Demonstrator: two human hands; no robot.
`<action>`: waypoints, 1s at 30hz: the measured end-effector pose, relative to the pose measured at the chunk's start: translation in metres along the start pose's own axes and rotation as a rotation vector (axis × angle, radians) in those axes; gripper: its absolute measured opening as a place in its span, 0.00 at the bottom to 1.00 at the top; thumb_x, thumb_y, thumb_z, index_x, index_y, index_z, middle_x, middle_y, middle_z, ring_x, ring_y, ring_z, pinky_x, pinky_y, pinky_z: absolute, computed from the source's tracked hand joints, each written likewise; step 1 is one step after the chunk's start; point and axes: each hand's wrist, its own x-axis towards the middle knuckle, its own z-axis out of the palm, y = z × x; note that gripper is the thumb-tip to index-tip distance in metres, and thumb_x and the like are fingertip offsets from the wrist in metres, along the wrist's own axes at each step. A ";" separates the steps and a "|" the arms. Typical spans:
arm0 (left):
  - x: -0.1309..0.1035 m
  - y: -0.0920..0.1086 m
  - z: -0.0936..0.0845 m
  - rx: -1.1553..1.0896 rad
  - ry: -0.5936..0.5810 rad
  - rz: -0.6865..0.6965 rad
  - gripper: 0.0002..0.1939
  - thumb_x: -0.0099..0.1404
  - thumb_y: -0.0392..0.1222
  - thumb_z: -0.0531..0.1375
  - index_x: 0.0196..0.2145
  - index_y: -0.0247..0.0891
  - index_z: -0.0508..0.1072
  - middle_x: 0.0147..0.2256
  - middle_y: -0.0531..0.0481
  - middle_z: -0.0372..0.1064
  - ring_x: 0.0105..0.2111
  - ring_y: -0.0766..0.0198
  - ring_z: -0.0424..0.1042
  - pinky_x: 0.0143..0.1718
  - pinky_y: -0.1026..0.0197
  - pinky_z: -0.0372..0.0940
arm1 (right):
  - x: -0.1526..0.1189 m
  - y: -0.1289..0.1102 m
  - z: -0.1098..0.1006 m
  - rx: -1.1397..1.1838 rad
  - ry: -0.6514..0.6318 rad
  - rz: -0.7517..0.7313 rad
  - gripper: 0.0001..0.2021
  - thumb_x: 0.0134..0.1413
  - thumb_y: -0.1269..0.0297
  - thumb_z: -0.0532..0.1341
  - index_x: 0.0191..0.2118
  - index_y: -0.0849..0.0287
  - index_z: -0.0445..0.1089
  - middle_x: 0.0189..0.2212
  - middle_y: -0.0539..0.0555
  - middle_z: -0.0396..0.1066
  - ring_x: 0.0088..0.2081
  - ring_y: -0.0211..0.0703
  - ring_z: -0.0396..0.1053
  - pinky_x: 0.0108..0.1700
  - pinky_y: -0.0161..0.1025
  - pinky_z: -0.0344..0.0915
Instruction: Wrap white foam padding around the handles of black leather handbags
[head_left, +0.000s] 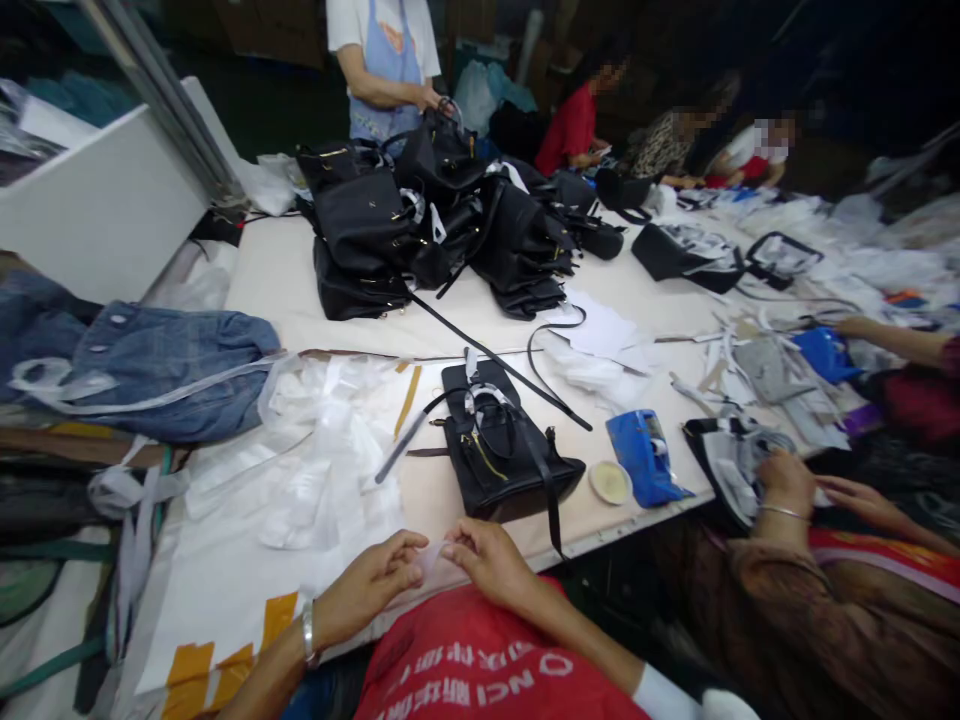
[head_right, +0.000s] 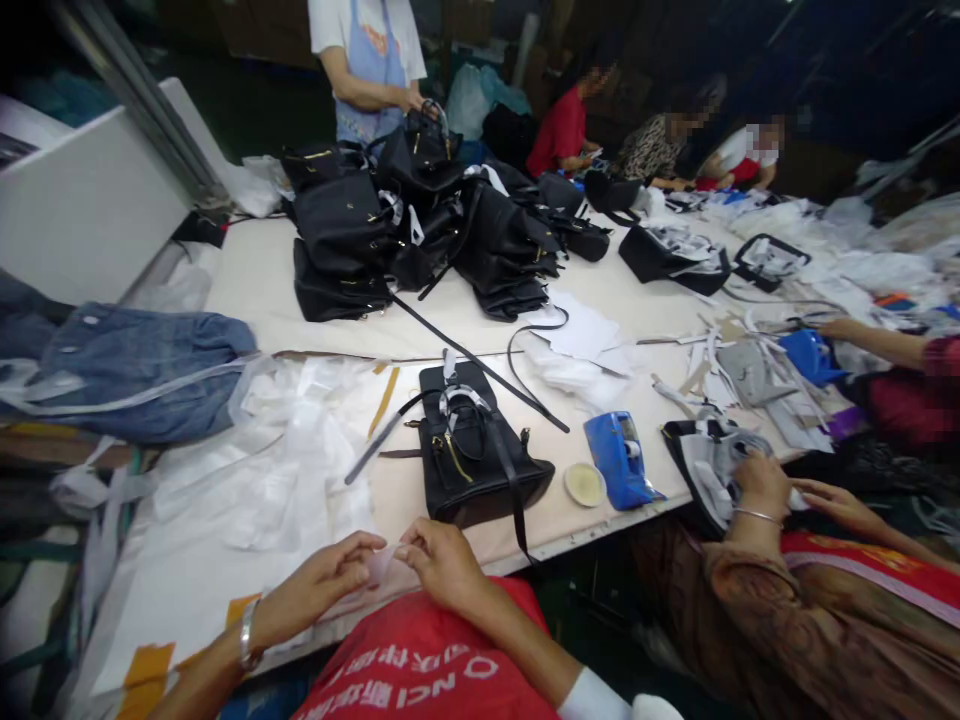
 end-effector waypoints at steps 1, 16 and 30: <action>0.005 0.001 0.006 0.015 0.031 0.027 0.15 0.61 0.50 0.57 0.42 0.40 0.69 0.34 0.51 0.71 0.34 0.62 0.69 0.36 0.64 0.60 | -0.004 -0.001 -0.001 -0.068 -0.015 -0.026 0.06 0.55 0.63 0.56 0.33 0.58 0.69 0.27 0.49 0.71 0.29 0.37 0.66 0.30 0.31 0.55; 0.048 -0.006 0.040 0.021 0.100 -0.010 0.10 0.60 0.48 0.55 0.30 0.37 0.66 0.22 0.55 0.66 0.23 0.66 0.67 0.29 0.64 0.60 | -0.026 0.033 -0.011 0.165 0.082 0.130 0.11 0.55 0.58 0.56 0.26 0.59 0.65 0.20 0.46 0.66 0.24 0.35 0.63 0.26 0.30 0.53; 0.045 -0.009 0.026 -0.157 0.210 -0.026 0.12 0.58 0.47 0.59 0.26 0.35 0.67 0.22 0.54 0.68 0.21 0.67 0.67 0.29 0.63 0.61 | -0.067 0.118 -0.070 -0.409 0.406 0.477 0.15 0.54 0.55 0.55 0.44 0.57 0.64 0.37 0.55 0.70 0.37 0.45 0.69 0.35 0.36 0.58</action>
